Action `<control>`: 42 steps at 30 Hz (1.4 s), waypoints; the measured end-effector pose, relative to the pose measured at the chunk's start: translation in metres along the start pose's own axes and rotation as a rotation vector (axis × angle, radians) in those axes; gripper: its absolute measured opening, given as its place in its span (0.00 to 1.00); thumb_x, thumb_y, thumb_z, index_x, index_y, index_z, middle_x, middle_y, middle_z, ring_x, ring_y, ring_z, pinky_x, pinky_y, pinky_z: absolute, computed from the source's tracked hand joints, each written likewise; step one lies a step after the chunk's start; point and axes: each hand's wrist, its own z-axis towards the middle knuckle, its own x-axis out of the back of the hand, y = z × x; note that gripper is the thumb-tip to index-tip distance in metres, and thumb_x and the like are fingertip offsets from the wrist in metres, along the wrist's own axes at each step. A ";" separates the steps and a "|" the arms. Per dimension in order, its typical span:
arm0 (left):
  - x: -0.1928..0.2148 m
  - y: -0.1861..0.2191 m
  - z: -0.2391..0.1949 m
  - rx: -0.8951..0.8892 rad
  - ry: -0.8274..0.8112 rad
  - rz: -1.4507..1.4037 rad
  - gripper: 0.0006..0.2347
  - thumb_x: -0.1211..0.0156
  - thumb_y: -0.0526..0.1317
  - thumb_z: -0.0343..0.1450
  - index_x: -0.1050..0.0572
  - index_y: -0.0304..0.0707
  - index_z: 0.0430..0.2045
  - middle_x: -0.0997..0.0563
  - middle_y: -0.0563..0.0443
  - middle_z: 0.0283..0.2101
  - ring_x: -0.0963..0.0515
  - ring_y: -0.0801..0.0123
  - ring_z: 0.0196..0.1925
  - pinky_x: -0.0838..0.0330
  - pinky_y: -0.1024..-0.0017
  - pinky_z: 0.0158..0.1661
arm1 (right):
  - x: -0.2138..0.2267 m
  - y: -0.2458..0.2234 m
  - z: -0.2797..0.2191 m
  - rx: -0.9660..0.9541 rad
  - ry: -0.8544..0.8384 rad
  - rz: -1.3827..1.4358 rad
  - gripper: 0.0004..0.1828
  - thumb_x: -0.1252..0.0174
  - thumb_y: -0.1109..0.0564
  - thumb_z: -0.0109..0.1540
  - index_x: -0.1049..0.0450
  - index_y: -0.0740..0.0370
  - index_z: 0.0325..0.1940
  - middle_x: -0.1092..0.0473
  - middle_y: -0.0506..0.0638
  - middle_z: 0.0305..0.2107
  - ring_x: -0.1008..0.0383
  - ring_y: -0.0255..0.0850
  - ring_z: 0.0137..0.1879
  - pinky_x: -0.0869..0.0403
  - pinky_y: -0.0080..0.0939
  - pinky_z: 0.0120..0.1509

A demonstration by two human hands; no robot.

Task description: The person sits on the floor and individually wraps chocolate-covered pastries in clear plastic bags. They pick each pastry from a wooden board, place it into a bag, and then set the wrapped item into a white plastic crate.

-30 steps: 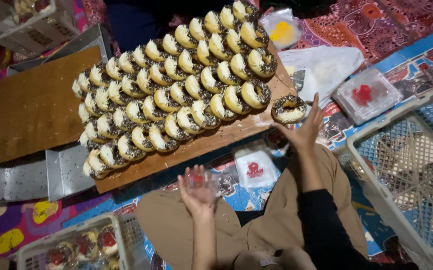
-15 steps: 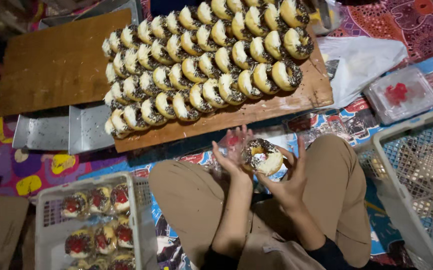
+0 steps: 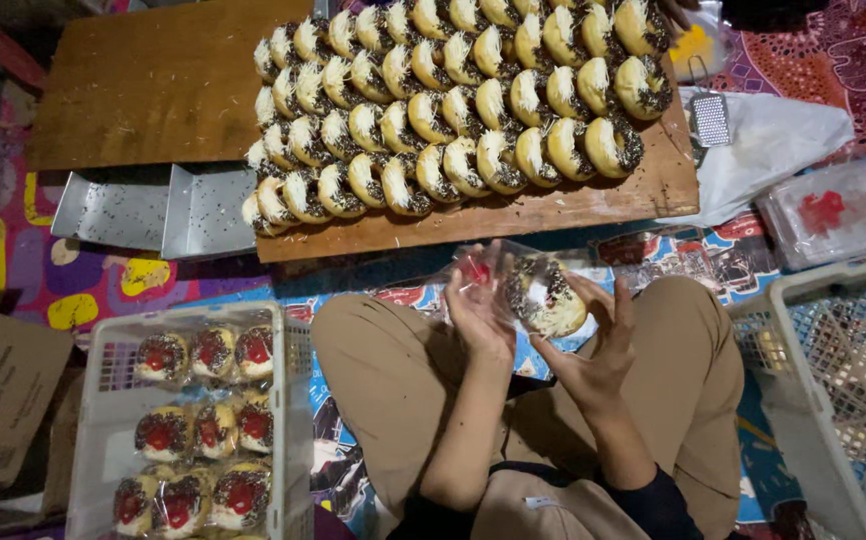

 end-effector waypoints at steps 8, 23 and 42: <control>-0.035 0.002 -0.043 0.149 -0.395 0.016 0.26 0.48 0.52 0.76 0.39 0.44 0.68 0.33 0.40 0.71 0.31 0.51 0.71 0.36 0.55 0.69 | -0.014 0.001 0.004 -0.037 0.077 -0.071 0.75 0.20 0.63 0.44 0.64 0.59 0.84 0.27 0.56 0.48 0.32 0.47 0.64 0.34 0.45 0.73; -0.036 0.023 -0.035 0.365 -0.441 -0.038 0.35 0.41 0.50 0.71 0.45 0.31 0.71 0.41 0.33 0.75 0.42 0.47 0.78 0.47 0.55 0.75 | -0.003 -0.018 0.038 0.087 -0.123 -0.273 0.71 0.25 0.39 0.55 0.67 0.61 0.84 0.28 0.50 0.65 0.31 0.47 0.62 0.43 0.49 0.69; 0.001 0.061 -0.037 0.351 -0.785 1.259 0.11 0.44 0.40 0.77 0.23 0.27 0.44 0.21 0.50 0.35 0.24 0.73 0.37 0.29 0.70 0.38 | 0.033 -0.043 0.108 0.061 -0.594 -0.113 0.15 0.31 0.61 0.55 0.24 0.63 0.45 0.24 0.50 0.34 0.21 0.41 0.40 0.26 0.40 0.41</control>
